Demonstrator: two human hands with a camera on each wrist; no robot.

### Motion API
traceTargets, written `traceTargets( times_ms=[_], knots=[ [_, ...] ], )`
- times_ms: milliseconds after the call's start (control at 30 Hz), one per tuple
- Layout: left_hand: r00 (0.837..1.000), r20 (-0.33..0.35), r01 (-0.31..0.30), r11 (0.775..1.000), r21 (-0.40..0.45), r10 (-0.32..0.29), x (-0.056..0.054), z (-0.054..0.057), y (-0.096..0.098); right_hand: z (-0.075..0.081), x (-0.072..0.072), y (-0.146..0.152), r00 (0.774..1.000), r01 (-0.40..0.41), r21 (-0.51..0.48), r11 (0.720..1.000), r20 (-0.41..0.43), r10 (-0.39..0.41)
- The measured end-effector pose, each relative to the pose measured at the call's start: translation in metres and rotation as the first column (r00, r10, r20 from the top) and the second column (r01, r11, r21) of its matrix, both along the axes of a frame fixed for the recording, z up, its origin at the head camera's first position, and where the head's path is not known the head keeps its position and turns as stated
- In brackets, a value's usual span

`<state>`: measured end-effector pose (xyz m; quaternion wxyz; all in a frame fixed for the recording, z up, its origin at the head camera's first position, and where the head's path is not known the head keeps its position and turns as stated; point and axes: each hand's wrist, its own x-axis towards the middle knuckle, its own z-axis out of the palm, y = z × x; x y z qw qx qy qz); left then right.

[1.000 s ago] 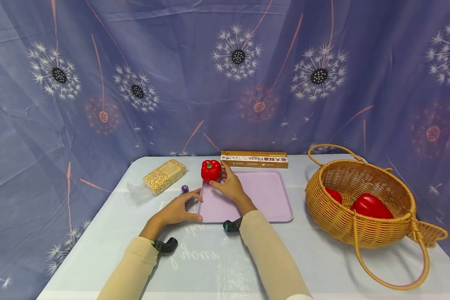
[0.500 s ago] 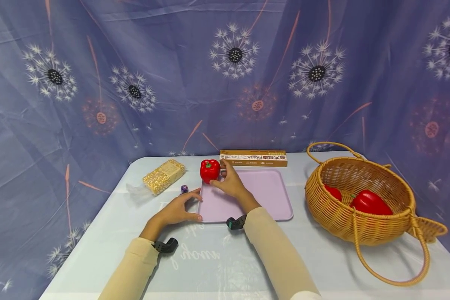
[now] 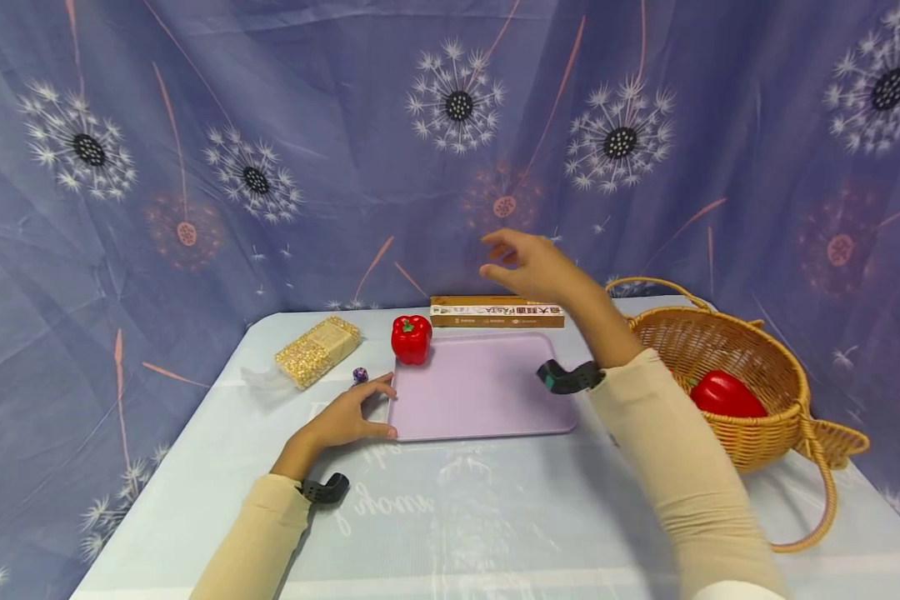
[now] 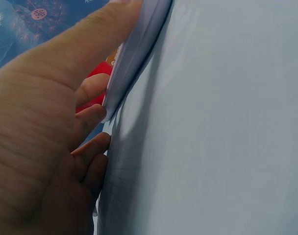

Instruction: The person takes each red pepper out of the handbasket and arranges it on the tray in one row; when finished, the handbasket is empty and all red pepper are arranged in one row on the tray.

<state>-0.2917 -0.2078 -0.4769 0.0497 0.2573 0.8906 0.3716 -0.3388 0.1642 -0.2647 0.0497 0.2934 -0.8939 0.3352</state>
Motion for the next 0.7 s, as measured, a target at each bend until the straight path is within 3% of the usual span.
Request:
traceTargets(
  times_ms=[167,300,467,600,700],
  knots=[
    [1.0,0.004,-0.001,1.0,-0.002,0.001,0.002,0.002,-0.002,0.032,0.022,0.068,0.999,0.0,0.114,0.993,0.05,-0.006],
    [1.0,0.002,-0.005,1.0,0.011,0.005,0.003,0.005,-0.003,0.034,0.029,0.128,0.987,0.03,0.177,0.984,0.149,-0.057],
    [1.0,0.003,-0.003,1.0,0.008,0.003,0.003,0.007,-0.003,0.001,0.03,0.2,0.953,-0.007,0.185,0.983,0.298,-0.05],
    [1.0,0.017,-0.012,1.0,-0.008,0.012,0.004,0.007,-0.002,-0.034,0.029,0.235,0.89,-0.078,0.216,0.973,0.456,-0.03],
    [1.0,0.019,-0.016,1.0,-0.013,0.016,0.004,0.006,-0.002,-0.055,0.027,0.246,0.848,-0.112,0.267,0.957,0.528,-0.048]
  ],
)
